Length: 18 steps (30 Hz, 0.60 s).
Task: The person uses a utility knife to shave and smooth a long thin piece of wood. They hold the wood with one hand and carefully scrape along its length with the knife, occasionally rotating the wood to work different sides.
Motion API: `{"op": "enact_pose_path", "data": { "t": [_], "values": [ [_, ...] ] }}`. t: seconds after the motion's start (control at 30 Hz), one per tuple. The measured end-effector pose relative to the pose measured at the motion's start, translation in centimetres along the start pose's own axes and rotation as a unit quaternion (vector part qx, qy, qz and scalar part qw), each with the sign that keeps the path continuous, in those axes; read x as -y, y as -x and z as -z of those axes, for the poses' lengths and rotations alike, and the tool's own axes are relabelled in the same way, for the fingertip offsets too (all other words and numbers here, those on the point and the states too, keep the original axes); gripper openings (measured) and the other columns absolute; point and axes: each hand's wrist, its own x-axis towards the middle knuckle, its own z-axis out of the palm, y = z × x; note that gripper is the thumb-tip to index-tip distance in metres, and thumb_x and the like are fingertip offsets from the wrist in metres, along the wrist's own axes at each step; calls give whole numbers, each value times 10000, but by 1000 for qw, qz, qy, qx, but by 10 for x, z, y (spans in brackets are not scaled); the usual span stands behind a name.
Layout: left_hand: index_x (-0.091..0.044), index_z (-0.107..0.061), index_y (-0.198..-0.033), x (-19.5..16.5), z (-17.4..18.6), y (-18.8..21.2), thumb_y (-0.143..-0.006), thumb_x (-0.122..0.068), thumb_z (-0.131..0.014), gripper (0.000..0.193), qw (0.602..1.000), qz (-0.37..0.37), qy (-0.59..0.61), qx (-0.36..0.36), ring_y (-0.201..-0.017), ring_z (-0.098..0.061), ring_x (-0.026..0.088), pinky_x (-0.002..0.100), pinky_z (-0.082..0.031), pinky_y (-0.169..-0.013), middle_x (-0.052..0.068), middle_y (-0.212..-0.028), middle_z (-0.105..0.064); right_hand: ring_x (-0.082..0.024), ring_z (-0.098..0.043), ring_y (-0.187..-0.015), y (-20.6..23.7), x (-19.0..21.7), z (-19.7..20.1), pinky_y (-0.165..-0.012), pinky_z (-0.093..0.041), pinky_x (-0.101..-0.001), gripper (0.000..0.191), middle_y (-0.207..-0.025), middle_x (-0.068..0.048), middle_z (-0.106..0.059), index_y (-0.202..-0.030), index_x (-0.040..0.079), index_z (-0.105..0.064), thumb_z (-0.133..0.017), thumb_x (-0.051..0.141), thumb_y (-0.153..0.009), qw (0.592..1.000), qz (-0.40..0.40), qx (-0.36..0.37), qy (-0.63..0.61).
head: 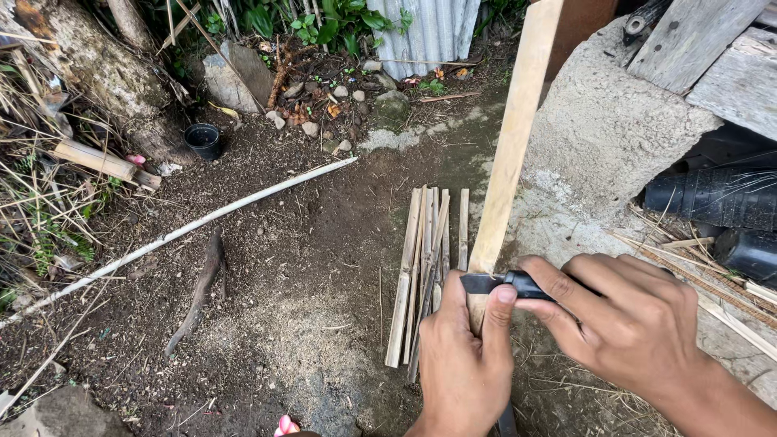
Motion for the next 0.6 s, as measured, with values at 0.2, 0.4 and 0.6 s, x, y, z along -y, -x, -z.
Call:
{"op": "enact_pose_path", "data": {
  "t": [0.2,0.4,0.6],
  "values": [
    [-91,-695,-853,-2,-5,-4,-891,-407,-768,327,995,85,19,-55,-434,-466,111,339,-363,-396,52,-484,-547,-178,-553,-468,-4,0,2,-426,-415,-361,371,-612,-22,-580,-1061,76,-806,-842,302,-769,999,-17,8,50],
    [-55,-646,-800,-7,-7,2,-929,-391,-757,377,998,53,33,-16,-416,-456,56,298,-336,-389,-27,-465,-480,-184,-532,-428,-3,-3,2,-420,-403,-361,384,-633,-57,-647,-1088,86,-809,-841,325,-790,992,-116,13,45],
    [-63,-606,-1002,-2,8,1,-984,-383,-603,320,997,50,41,46,-492,-523,108,329,-420,-483,14,-565,-551,-169,-631,-604,0,-6,5,-500,-481,-303,344,-863,-100,-734,-1214,45,-744,-767,199,-908,971,-212,-15,-111]
  ]
}}
